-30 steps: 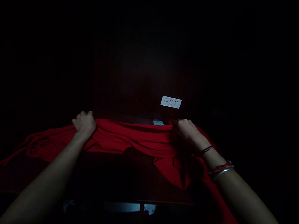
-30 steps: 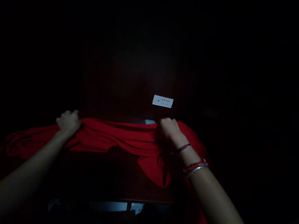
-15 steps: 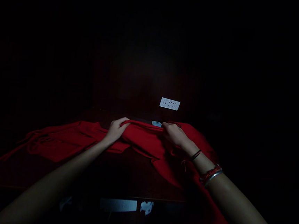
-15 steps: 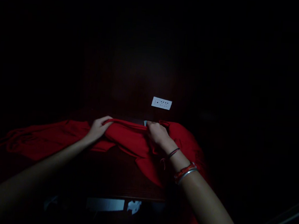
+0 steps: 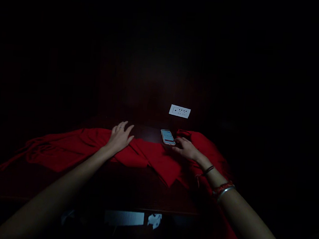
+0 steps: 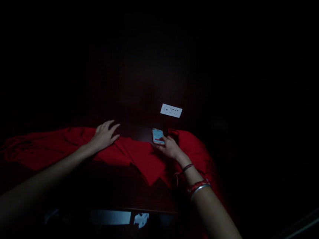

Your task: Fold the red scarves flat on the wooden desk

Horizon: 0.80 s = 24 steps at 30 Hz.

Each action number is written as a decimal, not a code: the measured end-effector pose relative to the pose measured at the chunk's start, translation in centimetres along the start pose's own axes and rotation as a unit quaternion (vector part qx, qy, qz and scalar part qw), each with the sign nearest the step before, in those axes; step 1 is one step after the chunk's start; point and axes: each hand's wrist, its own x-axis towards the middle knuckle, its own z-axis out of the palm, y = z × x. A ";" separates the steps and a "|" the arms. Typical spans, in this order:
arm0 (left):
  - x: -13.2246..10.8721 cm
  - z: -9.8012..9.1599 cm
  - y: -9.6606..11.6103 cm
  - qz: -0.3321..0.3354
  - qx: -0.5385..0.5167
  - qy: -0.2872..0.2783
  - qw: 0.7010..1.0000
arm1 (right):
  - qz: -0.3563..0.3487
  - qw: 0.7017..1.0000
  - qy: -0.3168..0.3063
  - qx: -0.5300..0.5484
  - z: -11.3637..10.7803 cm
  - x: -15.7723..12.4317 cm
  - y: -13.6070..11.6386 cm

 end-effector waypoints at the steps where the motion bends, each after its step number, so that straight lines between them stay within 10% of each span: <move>1: -0.1 0.5 0.5 0.041 -0.021 -0.047 0.998 | -0.010 1.000 -0.023 0.001 1.0 0.3 -0.5; 6: -0.5 1.8 -0.5 0.021 -0.083 -0.319 0.944 | 0.030 0.994 -0.094 -0.049 4.2 1.1 -1.7; 12: 0.2 0.8 -3.5 -0.041 -0.077 -0.373 0.924 | 0.137 0.977 -0.098 -0.133 3.7 1.1 -0.8; 16: 0.4 0.6 -4.0 -0.078 -0.055 -0.327 0.940 | 0.101 0.984 -0.078 -0.126 3.0 0.7 -0.4; 24: -0.3 2.7 -1.3 0.173 -0.145 -0.071 0.972 | 0.073 0.978 -0.066 -0.183 4.2 -0.8 -0.1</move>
